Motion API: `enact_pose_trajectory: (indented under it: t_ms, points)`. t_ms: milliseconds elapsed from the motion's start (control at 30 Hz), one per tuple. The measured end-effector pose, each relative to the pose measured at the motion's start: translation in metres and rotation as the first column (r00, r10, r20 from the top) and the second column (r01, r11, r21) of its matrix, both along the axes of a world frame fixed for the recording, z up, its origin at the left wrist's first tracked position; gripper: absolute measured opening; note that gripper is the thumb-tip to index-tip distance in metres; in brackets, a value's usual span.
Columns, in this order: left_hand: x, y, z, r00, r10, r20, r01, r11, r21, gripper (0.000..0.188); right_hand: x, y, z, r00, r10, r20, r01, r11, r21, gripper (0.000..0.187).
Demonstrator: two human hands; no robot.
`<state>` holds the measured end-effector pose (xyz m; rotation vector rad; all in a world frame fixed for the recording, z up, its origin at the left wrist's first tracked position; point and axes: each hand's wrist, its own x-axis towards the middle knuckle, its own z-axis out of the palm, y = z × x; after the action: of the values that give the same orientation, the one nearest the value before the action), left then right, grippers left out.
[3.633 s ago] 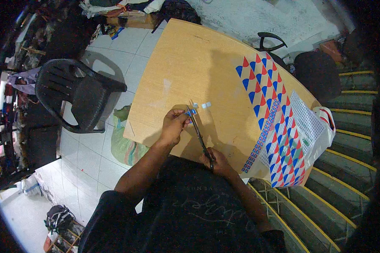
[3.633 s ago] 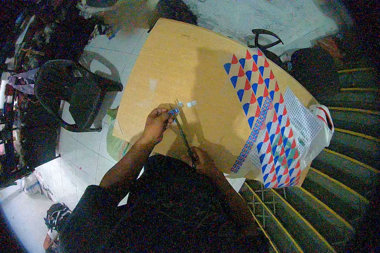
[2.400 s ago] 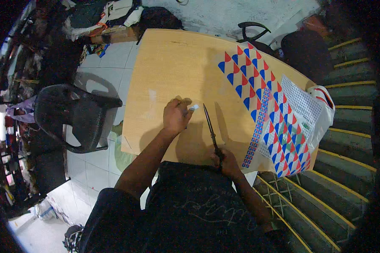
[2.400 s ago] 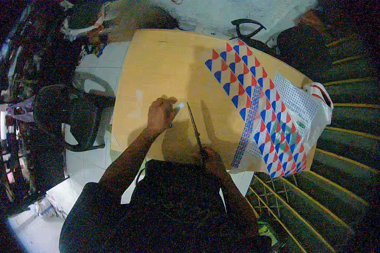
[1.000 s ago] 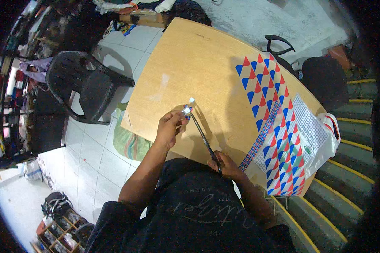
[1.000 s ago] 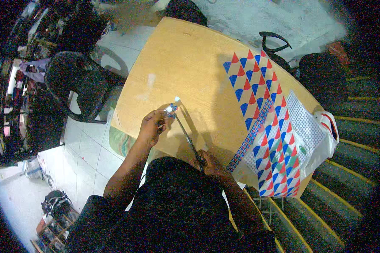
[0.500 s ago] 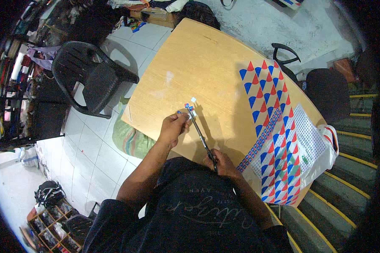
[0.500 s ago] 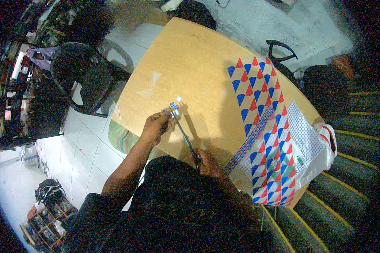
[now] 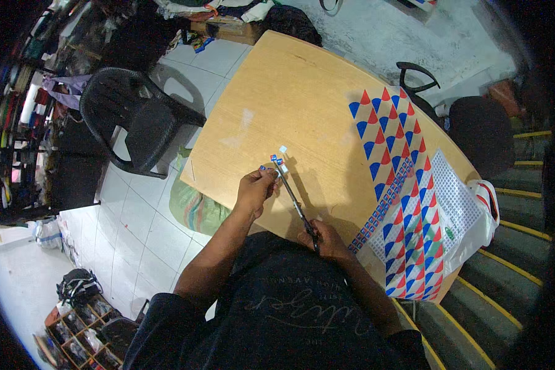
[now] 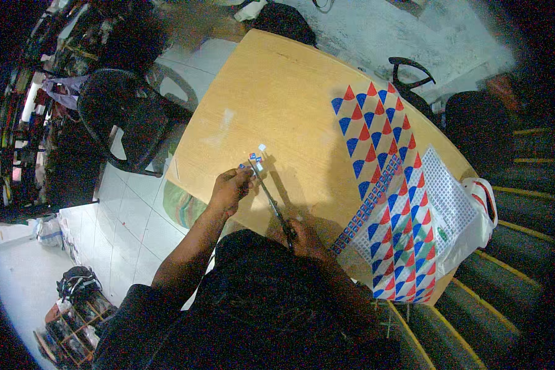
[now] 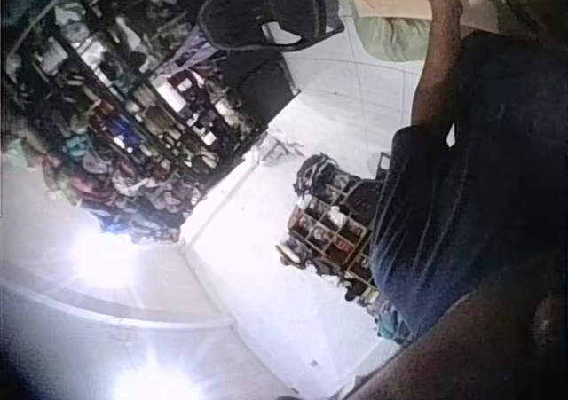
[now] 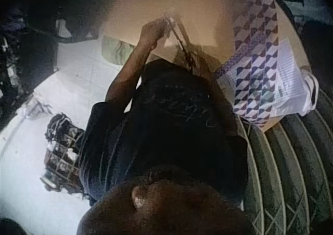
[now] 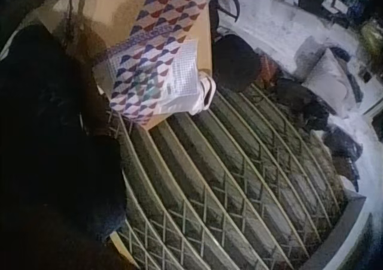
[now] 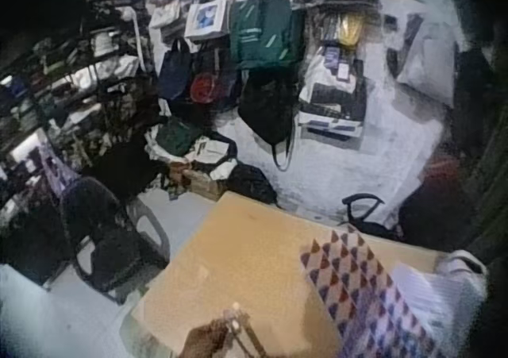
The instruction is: The person positions small labels on a heat press plate, uses shears to cut a strip of different labels into individual pieces, and places them back onto the press for heat transfer.
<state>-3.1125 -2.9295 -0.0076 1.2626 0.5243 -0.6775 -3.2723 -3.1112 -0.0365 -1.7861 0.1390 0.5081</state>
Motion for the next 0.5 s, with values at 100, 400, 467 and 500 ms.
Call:
enact_pose_trajectory:
  t_ms: [100, 400, 467, 500]
  points:
    - [0.005, 0.005, -0.004, 0.998, -0.064, 0.029, 0.063, 0.997, 0.042, 0.015, 0.001, 0.0, 0.0, 1.0, 0.023, 0.0, -0.023, 0.999, -0.05, 0.029]
    - [0.012, 0.005, -0.011, 0.989, -0.13, 0.075, 0.124, 0.989, 0.085, 0.016, -0.001, 0.001, 0.012, 1.0, -0.015, -0.005, 0.015, 0.996, -0.093, 0.029]
    - [0.01, 0.008, -0.024, 0.942, -0.234, 0.241, 0.183, 0.959, 0.215, 0.017, -0.003, 0.0, 0.016, 0.995, -0.1, -0.009, 0.099, 0.991, -0.09, 0.028]
    - [0.01, 0.009, -0.03, 0.903, -0.29, 0.316, 0.202, 0.938, 0.281, 0.018, -0.011, -0.001, 0.01, 0.986, -0.169, -0.012, 0.167, 0.983, -0.08, 0.027]
